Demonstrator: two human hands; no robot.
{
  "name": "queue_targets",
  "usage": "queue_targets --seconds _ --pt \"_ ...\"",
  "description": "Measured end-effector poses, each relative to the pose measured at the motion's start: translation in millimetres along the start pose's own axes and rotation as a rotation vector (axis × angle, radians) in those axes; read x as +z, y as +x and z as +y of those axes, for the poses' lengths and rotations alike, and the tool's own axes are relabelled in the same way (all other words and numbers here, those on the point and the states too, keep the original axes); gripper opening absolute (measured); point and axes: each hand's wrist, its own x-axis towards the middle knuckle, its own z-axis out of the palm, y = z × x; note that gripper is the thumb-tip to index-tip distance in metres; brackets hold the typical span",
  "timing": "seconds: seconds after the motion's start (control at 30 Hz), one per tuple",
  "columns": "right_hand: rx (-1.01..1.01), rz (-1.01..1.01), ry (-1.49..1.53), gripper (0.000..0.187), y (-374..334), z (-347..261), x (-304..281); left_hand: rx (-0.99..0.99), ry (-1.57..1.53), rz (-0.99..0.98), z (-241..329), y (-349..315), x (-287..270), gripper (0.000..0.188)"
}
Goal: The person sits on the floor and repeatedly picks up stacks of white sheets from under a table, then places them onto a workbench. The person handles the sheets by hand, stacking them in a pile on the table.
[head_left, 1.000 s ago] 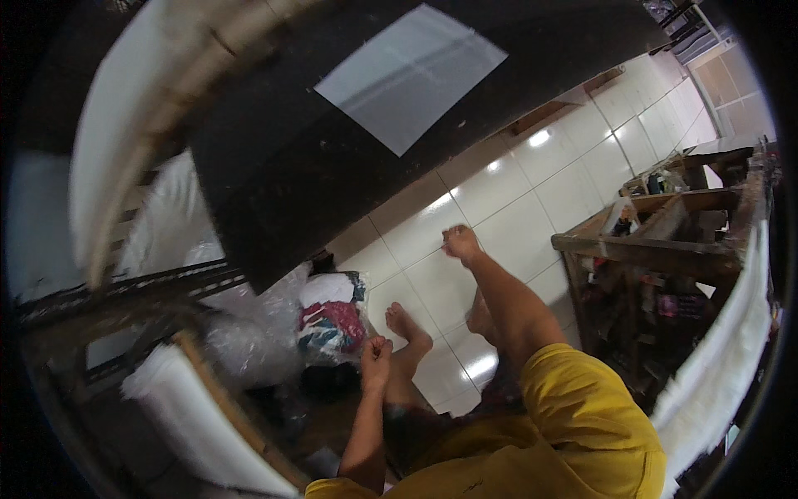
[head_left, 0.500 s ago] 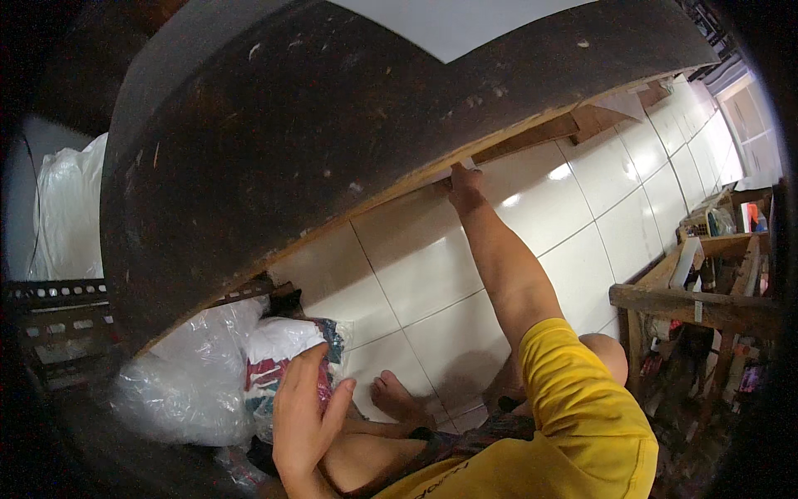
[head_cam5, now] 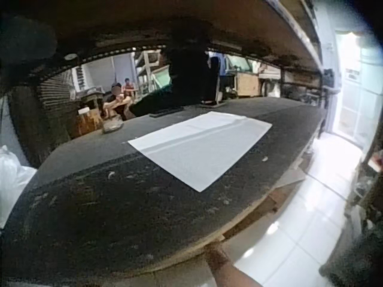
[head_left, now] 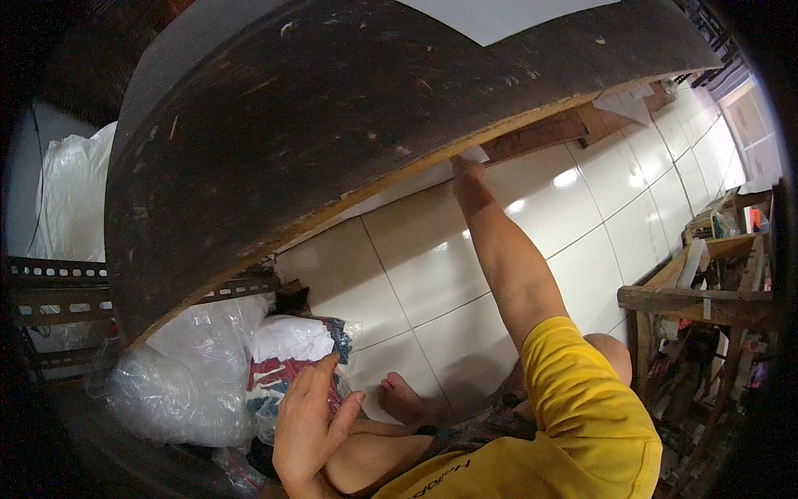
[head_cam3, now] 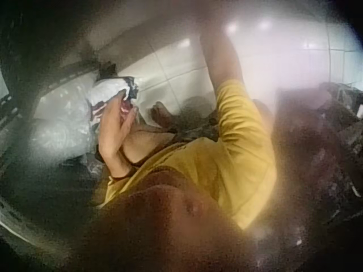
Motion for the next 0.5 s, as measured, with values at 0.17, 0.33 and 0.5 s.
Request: queue_targets --seconds 0.17,0.33,0.5 --pt "-0.366 0.355 -0.506 0.09 -63 -39 8 -0.078 0.035 0.017 -7 -16 -4 0.052" --pt "-0.621 0.1 -0.956 0.089 -17 -56 -6 -0.158 0.0 -0.045 -13 -11 -10 0.053" --pt "-0.641 -0.086 -1.093 0.087 -7 -68 5 -0.179 0.042 -0.048 -6 -3 -11 0.054"
